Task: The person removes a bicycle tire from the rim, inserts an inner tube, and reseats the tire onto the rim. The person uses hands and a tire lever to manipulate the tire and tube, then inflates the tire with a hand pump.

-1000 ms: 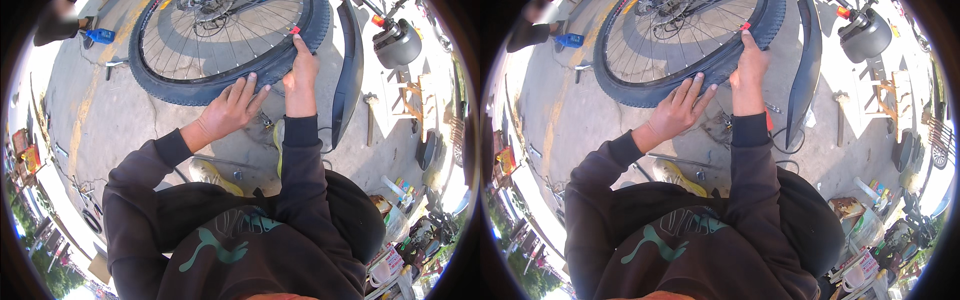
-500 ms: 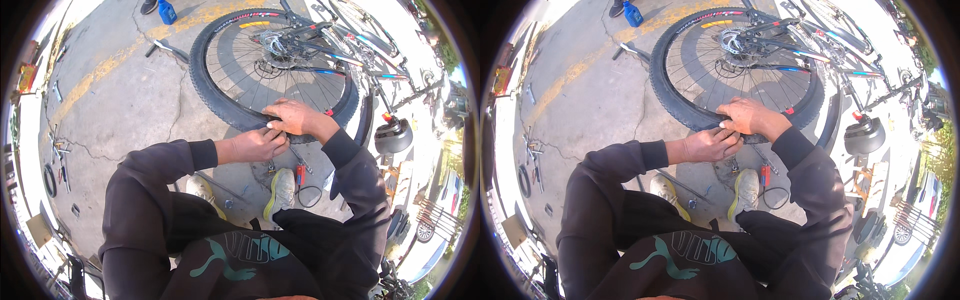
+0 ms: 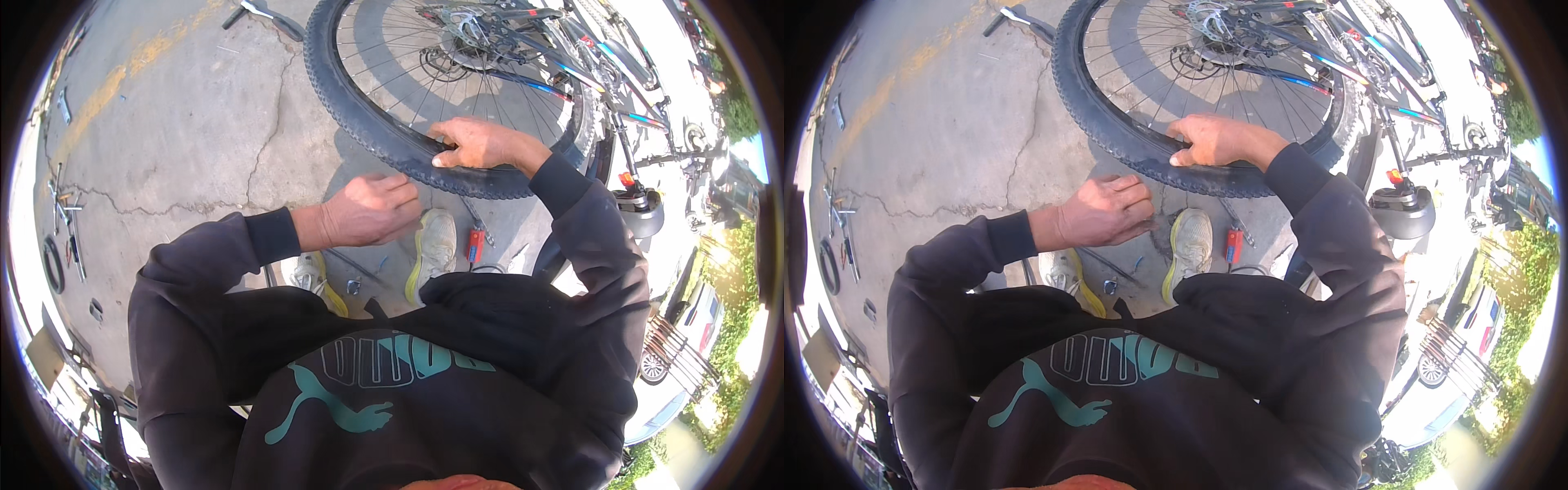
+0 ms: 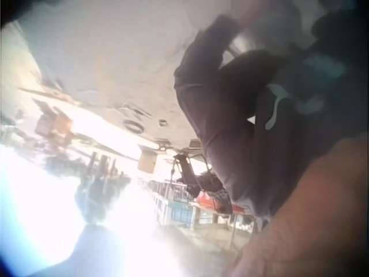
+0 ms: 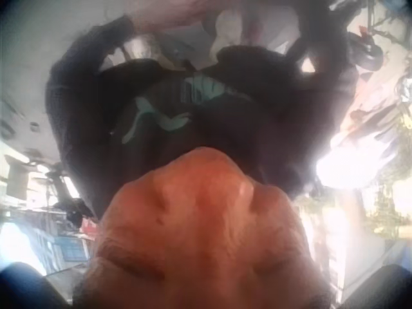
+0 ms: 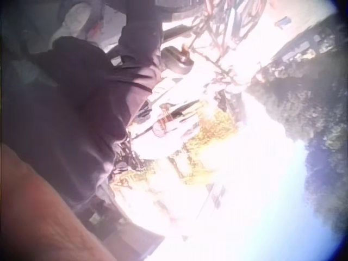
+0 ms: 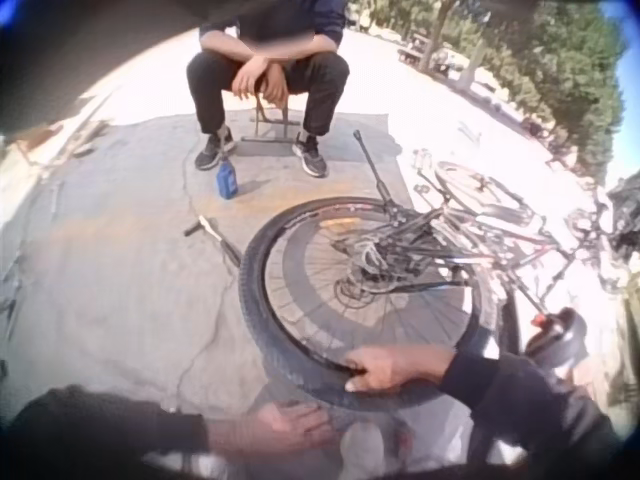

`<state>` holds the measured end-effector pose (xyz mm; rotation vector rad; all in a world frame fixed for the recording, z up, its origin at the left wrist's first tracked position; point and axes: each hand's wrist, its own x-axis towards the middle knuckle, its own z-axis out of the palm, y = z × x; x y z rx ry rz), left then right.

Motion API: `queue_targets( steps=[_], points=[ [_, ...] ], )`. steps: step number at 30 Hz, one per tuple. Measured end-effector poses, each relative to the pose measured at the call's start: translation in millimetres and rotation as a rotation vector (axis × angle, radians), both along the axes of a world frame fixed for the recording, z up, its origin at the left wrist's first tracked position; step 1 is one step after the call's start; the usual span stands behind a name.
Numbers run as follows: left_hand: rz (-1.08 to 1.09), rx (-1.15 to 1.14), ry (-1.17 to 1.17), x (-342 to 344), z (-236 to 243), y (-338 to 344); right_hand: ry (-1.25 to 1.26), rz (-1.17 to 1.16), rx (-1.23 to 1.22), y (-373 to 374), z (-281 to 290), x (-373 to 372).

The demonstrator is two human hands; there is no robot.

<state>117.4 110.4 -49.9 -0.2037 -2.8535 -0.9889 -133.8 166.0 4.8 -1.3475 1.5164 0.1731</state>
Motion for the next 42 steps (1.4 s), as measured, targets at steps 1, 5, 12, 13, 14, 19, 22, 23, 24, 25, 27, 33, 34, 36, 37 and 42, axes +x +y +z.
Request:
queue_targets(
  steps=[1,5,12,13,14,19,22,23,24,25,27,33,34,36,37,42],
  points=[
    [0.161,0.244,-0.36,6.3,9.3,2.5,0.015,0.01,0.003,4.8,1.3,-4.2],
    [0.976,1.255,-0.637,4.2,1.1,22.9,-0.038,0.01,0.073,1.6,-2.2,-6.7],
    [1.323,1.809,0.011,-52.8,-19.4,52.2,0.045,0.051,-0.05,-3.0,-14.9,-3.5],
    [1.303,1.904,0.068,-51.4,-24.7,57.0,0.087,0.06,-0.072,1.1,-15.3,0.8],
    [1.271,1.948,0.111,-50.1,-34.0,56.8,0.132,0.077,-0.1,0.8,-15.8,3.9],
    [1.31,2.058,0.292,-58.6,-48.7,66.0,0.15,0.059,-0.064,5.8,-6.1,3.4],
    [1.569,1.733,0.341,-59.1,-44.7,42.4,0.177,0.052,-0.086,5.5,-0.7,7.7],
    [1.583,1.704,0.394,-57.2,-52.4,27.7,0.166,0.07,-0.13,8.5,-4.0,7.0],
    [1.589,1.681,0.437,-57.5,-57.9,13.9,0.16,0.08,-0.169,12.4,-6.3,6.5],
    [1.575,1.686,0.438,-54.6,-61.9,7.0,0.166,0.076,-0.182,13.8,-7.3,8.4],
    [1.528,1.71,0.431,-56.5,-62.8,-2.1,0.17,0.04,-0.145,11.6,-5.0,12.1],
    [1.594,1.968,0.516,-62.5,-60.7,-2.8,0.161,0.007,-0.136,16.5,-13.7,9.8],
    [1.615,1.991,0.535,-64.2,-59.0,-2.7,0.158,-0.01,-0.126,17.7,-14.9,10.9],
    [1.584,1.881,0.463,-63.3,-64.1,-8.6,0.163,-0.023,-0.119,16.8,-15.0,10.3],
    [1.567,1.826,0.427,-63.3,-68.3,-11.5,0.169,-0.016,-0.112,18.8,-15.6,10.8],
    [1.637,1.351,0.16,-63.4,-71.0,-52.9,0.143,-0.016,-0.124,16.5,-13.3,12.9]
  ],
)
